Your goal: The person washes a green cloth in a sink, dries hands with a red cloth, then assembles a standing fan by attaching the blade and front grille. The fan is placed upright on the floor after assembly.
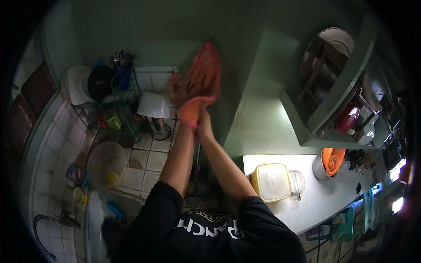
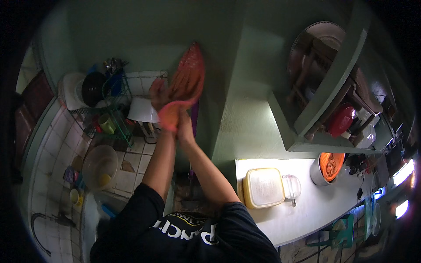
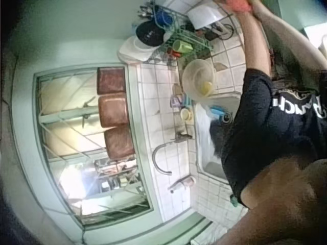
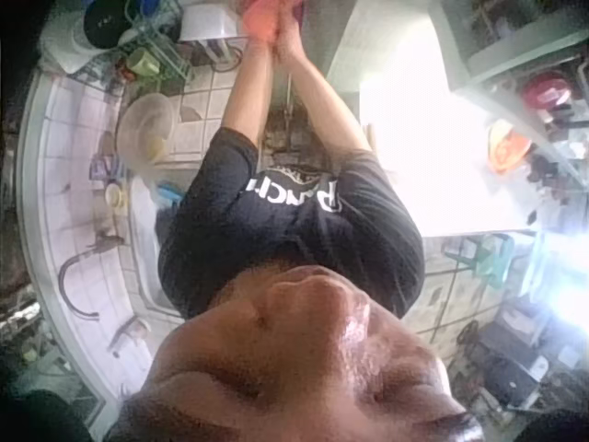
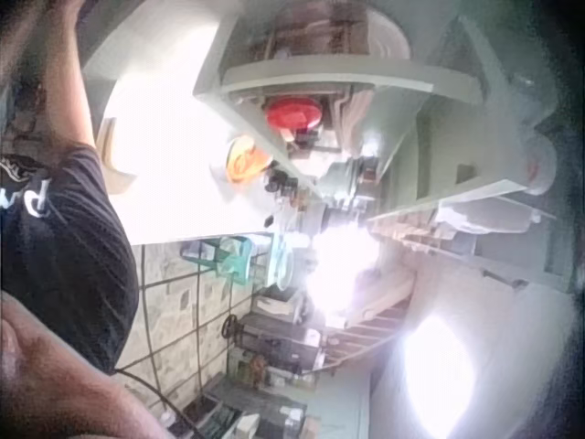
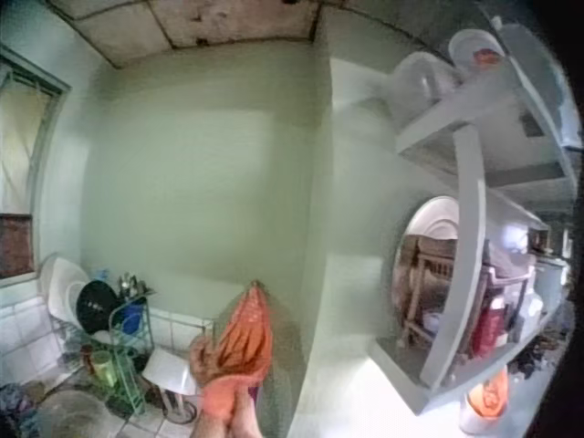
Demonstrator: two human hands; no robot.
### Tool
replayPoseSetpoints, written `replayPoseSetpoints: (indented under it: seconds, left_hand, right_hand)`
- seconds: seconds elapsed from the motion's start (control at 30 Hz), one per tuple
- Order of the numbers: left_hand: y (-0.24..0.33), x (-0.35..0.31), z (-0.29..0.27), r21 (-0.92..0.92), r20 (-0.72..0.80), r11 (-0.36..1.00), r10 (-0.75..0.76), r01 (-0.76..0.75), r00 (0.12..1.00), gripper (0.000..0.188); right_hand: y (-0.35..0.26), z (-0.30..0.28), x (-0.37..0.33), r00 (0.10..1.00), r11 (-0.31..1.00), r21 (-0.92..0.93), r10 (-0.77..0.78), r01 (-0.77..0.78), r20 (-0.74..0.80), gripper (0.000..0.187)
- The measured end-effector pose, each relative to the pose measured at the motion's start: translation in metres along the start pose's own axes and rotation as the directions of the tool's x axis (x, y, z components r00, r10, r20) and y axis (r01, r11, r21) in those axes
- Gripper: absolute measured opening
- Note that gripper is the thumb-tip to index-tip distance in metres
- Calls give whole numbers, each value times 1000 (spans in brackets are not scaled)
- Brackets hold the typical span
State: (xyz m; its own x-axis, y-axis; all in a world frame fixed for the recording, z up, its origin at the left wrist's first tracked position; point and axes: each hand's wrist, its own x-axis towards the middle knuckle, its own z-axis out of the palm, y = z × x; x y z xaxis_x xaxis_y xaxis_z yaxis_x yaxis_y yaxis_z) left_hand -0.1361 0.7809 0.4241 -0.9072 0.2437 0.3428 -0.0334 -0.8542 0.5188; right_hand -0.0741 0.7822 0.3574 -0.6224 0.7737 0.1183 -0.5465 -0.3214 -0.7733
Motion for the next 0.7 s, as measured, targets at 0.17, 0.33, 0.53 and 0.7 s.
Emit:
replayPoseSetpoints:
  seconds: [0.17,0.33,0.53,0.7]
  left_hand:
    - [1,-16,-21,-564,710,372,-237,737,663,94]
    - [-23,-23,-30,-300,738,646,-309,702,599,83]
    - [-29,-28,-30,467,735,845,-208,-260,645,70]
    - [-16,-38,-41,523,821,715,-278,-463,499,77]
  right_hand:
    - [-12,-22,9,951,988,106,75,-111,301,37]
    - [-6,-27,21,981,973,201,-139,110,138,38]
    - [8,-46,59,997,998,29,-60,62,-48,41]
    - [26,-66,86,978,981,46,-184,190,-98,42]
